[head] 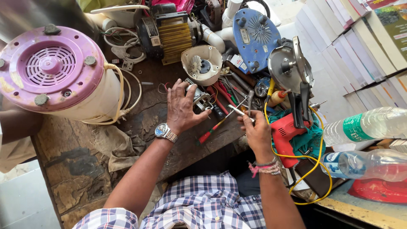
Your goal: The person uses a T-handle wrench and a screwdriver to loosen and tighten fasteners on a small motor assembly. They rotate the motor housing and adjust components while seated at a cluttered workbench.
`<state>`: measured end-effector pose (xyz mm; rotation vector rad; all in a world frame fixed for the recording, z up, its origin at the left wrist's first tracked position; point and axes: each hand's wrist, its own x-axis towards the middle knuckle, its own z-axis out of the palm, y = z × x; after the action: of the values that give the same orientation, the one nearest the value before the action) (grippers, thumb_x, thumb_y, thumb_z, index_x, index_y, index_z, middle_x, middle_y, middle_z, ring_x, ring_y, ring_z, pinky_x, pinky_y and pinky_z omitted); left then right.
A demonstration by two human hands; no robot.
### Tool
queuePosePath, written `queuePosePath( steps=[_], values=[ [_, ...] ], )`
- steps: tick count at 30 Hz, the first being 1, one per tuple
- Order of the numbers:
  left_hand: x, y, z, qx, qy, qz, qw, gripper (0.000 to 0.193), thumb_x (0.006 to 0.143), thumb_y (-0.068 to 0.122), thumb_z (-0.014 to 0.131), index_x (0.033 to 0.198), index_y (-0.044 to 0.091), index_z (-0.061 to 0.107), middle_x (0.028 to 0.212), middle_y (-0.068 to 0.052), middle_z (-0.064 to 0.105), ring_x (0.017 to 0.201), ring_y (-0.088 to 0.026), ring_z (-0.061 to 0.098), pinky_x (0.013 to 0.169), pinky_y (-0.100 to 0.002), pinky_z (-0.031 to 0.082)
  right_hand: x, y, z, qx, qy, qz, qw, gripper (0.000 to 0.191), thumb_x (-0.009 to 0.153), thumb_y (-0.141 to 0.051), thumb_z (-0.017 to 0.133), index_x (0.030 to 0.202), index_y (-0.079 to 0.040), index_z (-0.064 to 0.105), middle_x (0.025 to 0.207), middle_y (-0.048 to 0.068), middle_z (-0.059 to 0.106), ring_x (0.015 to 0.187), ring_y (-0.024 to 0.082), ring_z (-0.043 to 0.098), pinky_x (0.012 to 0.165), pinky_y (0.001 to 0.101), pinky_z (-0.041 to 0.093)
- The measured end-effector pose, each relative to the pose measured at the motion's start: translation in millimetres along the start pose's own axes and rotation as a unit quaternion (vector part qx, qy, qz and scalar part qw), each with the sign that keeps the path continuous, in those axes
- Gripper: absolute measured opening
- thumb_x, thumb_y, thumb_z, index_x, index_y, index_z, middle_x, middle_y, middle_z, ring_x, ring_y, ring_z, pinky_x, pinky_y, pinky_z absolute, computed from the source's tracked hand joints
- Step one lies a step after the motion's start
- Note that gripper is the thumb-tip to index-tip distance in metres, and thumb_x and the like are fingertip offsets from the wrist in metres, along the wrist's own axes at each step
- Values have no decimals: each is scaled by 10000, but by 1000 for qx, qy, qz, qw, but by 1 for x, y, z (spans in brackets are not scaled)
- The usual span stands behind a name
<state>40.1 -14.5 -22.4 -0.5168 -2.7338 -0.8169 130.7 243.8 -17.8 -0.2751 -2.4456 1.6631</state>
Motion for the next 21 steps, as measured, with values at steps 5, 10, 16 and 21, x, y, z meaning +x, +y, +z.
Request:
queuePosePath(
  steps=[5, 10, 16, 21],
  values=[
    [-1, 1, 0, -3, 24, 13, 1000, 958, 669, 622, 821, 1413, 100, 518, 1405, -167, 435, 1473, -393, 286, 1199, -617, 201, -18, -14, 38, 252, -37, 139, 957, 196, 1039, -224, 552, 1157, -68, 535, 975, 140, 785, 774, 136, 718, 615, 219, 462],
    [-3, 1, 0, -5, 20, 0, 1000, 955, 661, 611, 822, 1408, 102, 513, 1421, -163, 435, 1480, -393, 276, 1196, -622, 197, -21, -23, 59, 273, -25, 141, 951, 211, 1060, -281, 533, 1147, -89, 534, 978, 101, 773, 803, 93, 674, 666, 210, 455],
    [-2, 1, 1, -10, 23, 6, 1000, 959, 665, 616, 823, 1412, 105, 506, 1423, -167, 432, 1481, -396, 269, 1194, -625, 198, -14, -23, 59, 318, -45, 178, 930, 216, 1057, -295, 550, 1139, -96, 564, 939, 105, 762, 764, 114, 654, 638, 239, 428],
    [-1, -1, 1, -7, 4, -1, 1000, 969, 652, 612, 828, 1410, 98, 511, 1419, -184, 416, 1471, -410, 254, 1180, -638, 184, -10, -19, 53, 384, -87, 276, 877, 202, 1036, -285, 557, 1112, -98, 560, 912, 96, 755, 776, 153, 680, 641, 267, 462]
  ],
)
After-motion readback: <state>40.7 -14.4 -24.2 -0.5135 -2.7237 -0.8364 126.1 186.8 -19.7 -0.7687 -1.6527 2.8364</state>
